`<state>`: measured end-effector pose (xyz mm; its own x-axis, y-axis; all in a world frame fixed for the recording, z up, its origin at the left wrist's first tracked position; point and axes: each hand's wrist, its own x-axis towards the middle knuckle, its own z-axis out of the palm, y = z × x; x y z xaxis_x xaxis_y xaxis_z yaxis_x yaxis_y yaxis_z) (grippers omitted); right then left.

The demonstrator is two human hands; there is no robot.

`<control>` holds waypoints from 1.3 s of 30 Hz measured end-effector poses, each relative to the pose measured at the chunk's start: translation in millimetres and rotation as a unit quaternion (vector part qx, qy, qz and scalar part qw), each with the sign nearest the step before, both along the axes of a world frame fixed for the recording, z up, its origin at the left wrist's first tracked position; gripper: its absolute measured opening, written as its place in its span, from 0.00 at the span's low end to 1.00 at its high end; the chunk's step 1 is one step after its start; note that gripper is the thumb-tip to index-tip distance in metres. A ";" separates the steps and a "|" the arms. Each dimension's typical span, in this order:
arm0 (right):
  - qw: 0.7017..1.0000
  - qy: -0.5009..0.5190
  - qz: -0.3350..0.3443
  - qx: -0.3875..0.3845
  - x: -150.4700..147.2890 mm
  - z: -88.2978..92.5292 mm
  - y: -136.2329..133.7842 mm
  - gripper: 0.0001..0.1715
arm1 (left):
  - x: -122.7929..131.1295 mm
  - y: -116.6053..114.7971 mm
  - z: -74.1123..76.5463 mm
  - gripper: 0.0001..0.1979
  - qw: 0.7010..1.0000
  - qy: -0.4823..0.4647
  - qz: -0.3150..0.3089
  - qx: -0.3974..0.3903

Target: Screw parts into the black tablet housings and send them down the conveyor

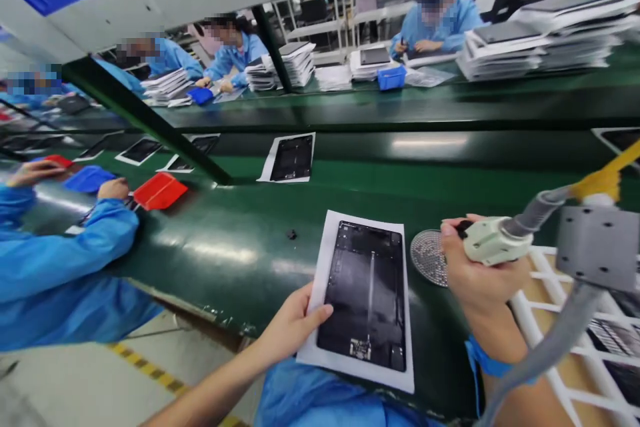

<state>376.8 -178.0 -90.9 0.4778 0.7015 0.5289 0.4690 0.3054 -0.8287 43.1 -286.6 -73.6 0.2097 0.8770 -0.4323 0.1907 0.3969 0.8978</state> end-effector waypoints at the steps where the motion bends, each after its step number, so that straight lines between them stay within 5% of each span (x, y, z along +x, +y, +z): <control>1: 1.000 -0.005 -0.003 -0.004 0.1 0.0 0.5 0.24 | -8.6 5.8 3.8 0.18 0.996 0.072 -0.027 0.039; 5: 0.999 -0.035 -0.028 -0.005 -0.1 -0.2 -0.3 0.24 | -47.7 58.0 18.5 0.15 0.898 0.379 0.006 0.225; 8: 0.999 -0.038 -0.027 0.008 -1.2 1.2 -0.6 0.23 | -69.4 107.4 18.4 0.14 0.823 0.524 0.029 0.216; 14: 1.000 -0.012 -0.009 0.006 -3.9 7.7 -0.3 0.23 | -93.4 148.7 4.3 0.07 0.852 0.510 -0.039 0.116; 20: 1.000 -0.003 -0.004 0.018 -4.6 12.6 1.2 0.22 | -93.5 148.6 17.1 0.11 0.799 0.575 -0.083 0.153; 22: 1.000 0.009 -0.004 0.030 -6.1 16.5 2.1 0.19 | -81.9 150.4 26.2 0.10 0.829 0.533 -0.058 0.156; 24: 0.999 0.024 0.004 0.040 -8.2 21.3 2.5 0.16 | -60.2 151.9 35.0 0.06 0.898 0.416 -0.026 0.141; 26: 0.998 0.036 0.007 0.043 -9.8 25.3 2.2 0.15 | -26.9 152.4 40.4 0.07 0.960 0.255 -0.011 0.111; 28: 0.999 0.033 0.014 0.040 -10.0 26.7 1.5 0.15 | 15.1 152.9 39.0 0.11 0.988 0.124 -0.030 0.084; 31: 0.999 0.019 0.015 0.039 -8.1 23.9 1.6 0.15 | 78.7 156.9 22.3 0.06 0.983 0.073 -0.105 0.129; 34: 0.999 0.015 0.007 0.037 -6.0 20.4 2.9 0.15 | 119.8 164.9 -4.2 0.06 0.934 0.142 -0.144 0.296; 37: 0.999 0.022 0.011 0.038 -4.8 19.9 3.8 0.15 | 129.5 173.1 -27.5 0.09 0.882 0.215 -0.144 0.394; 39: 0.998 0.034 0.016 0.041 -4.2 19.8 4.2 0.16 | 125.1 177.4 -36.9 0.11 0.876 0.229 -0.145 0.400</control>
<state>372.6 -173.8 -71.1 0.4925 0.6730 0.5519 0.4005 0.3878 -0.8302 168.2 -109.3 -110.5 0.4392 0.8763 0.1981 0.5923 -0.4482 0.6695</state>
